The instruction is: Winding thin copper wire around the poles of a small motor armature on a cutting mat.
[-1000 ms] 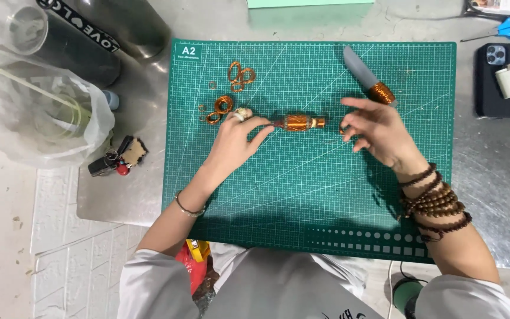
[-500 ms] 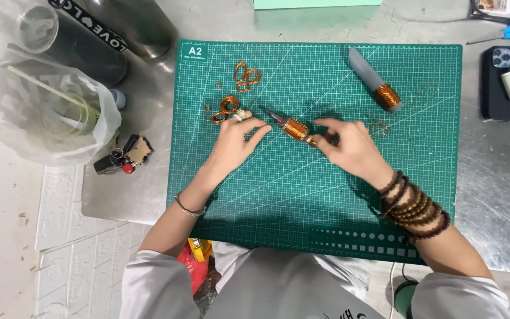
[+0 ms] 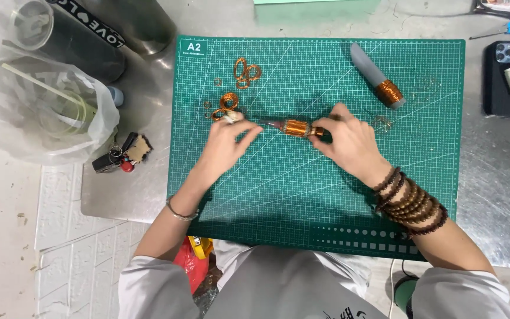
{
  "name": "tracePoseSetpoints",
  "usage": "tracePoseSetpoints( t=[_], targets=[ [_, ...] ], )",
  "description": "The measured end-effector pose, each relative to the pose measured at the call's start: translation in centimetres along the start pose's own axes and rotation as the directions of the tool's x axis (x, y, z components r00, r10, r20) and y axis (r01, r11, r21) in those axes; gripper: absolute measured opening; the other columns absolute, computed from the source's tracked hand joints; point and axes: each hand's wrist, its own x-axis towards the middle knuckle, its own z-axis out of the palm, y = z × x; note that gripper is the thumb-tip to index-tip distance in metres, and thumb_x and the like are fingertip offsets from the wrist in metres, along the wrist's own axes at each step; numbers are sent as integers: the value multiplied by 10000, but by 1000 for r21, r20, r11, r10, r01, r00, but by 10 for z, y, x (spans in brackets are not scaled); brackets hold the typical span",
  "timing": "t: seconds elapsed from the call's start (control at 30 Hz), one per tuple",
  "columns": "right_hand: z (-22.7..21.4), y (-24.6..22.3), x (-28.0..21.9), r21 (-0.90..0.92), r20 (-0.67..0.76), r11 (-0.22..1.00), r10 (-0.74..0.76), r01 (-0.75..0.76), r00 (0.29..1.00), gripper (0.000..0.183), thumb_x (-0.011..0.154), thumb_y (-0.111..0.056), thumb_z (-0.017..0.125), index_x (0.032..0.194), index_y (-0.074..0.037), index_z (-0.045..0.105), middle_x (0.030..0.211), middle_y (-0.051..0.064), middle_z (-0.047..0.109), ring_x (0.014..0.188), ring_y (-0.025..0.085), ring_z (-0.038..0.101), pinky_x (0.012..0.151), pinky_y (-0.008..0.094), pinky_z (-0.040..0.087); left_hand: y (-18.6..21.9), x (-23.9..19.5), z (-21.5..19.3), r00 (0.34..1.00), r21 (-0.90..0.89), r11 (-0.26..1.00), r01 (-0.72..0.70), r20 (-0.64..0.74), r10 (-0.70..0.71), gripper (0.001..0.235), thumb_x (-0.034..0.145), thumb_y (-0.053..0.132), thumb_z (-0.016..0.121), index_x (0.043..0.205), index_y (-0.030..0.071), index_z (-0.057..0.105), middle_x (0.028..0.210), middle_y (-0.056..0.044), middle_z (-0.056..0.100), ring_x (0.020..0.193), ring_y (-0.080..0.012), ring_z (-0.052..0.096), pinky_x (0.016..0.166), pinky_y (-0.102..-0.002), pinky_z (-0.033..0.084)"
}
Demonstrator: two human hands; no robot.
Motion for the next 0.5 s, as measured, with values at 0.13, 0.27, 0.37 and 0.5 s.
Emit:
tracePoseSetpoints(
  t=[0.13,0.27,0.37,0.5],
  targets=[
    [-8,10,-1,-76,-47,997,-18,15,999,186,810,-270,696,944,-141,713,991,91,484,773,351,652,657,496,570,3,-5,-37,997,32,999,-30,-74,32,189,928,81,608,778,-9,679,552,-59,467,507,-138,388,526,-282,358],
    [-12,16,0,-45,-22,999,7,-8,1000,203,779,-284,717,926,-145,724,1093,100,451,1010,385,578,729,539,548,-14,-19,-52,981,47,999,-26,-190,35,114,876,70,690,779,11,696,529,-47,445,497,-147,375,542,-284,341],
    [-10,24,2,-17,-2,1000,23,-23,1000,202,784,-274,708,940,-148,729,1102,113,502,1024,395,575,744,553,534,-14,-29,-68,975,82,996,22,-221,-3,123,872,76,711,775,1,695,525,-61,443,490,-162,380,535,-291,338],
    [-18,24,4,30,52,999,20,-22,998,179,811,-238,688,959,-147,732,1013,128,589,957,386,624,730,535,540,-6,-41,-89,960,134,982,131,-264,-92,101,878,53,722,789,9,708,498,-71,426,499,-179,395,558,-314,349]
  ],
)
